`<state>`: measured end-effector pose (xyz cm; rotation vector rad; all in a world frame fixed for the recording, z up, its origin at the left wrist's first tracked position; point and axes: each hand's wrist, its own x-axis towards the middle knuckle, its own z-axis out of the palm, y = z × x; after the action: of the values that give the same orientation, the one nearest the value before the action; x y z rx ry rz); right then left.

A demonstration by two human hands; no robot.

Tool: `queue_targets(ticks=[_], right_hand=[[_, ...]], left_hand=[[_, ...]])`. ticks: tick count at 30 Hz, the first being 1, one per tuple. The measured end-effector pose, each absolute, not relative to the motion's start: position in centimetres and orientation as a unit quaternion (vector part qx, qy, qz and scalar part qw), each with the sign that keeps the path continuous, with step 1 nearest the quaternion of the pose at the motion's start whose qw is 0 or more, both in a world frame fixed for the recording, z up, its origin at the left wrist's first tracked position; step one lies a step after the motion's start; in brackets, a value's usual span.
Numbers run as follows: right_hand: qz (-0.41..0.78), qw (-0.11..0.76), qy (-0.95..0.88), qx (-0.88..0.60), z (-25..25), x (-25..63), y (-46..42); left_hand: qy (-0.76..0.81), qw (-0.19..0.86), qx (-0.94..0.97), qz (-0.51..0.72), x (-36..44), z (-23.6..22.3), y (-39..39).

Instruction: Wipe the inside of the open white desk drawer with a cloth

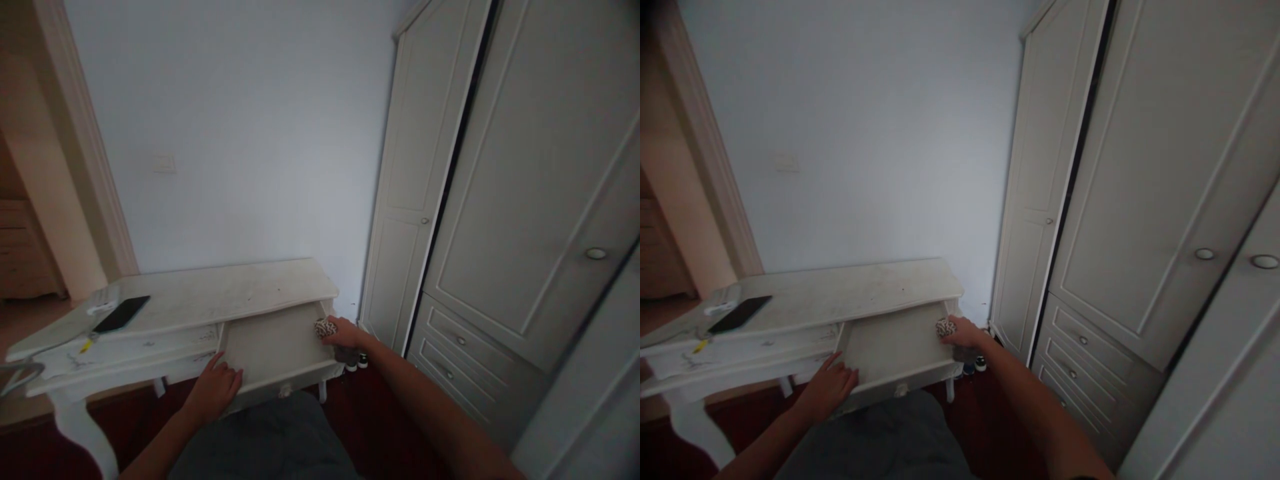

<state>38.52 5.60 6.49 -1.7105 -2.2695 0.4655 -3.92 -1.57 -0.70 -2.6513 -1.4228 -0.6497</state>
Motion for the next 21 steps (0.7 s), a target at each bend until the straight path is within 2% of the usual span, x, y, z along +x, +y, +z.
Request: queue_targets(ticks=[4,12,21], right_hand=[[0.149,0.116,-0.771,-0.608,6.6,37.6,5.7],[0.09,0.139,-0.734,-0.658,6.5,35.6,6.8],[0.072,0.18,-0.703,-0.684,6.1,35.0,6.6]], left_hand=[[-0.453,0.057,-0.87,-0.187,-4.1,-0.7,-1.5],[-0.459,0.195,-0.859,-0.114,-3.6,-1.4,-1.5],[-0.463,0.194,-0.86,-0.094,-3.5,-0.8,-1.6]])
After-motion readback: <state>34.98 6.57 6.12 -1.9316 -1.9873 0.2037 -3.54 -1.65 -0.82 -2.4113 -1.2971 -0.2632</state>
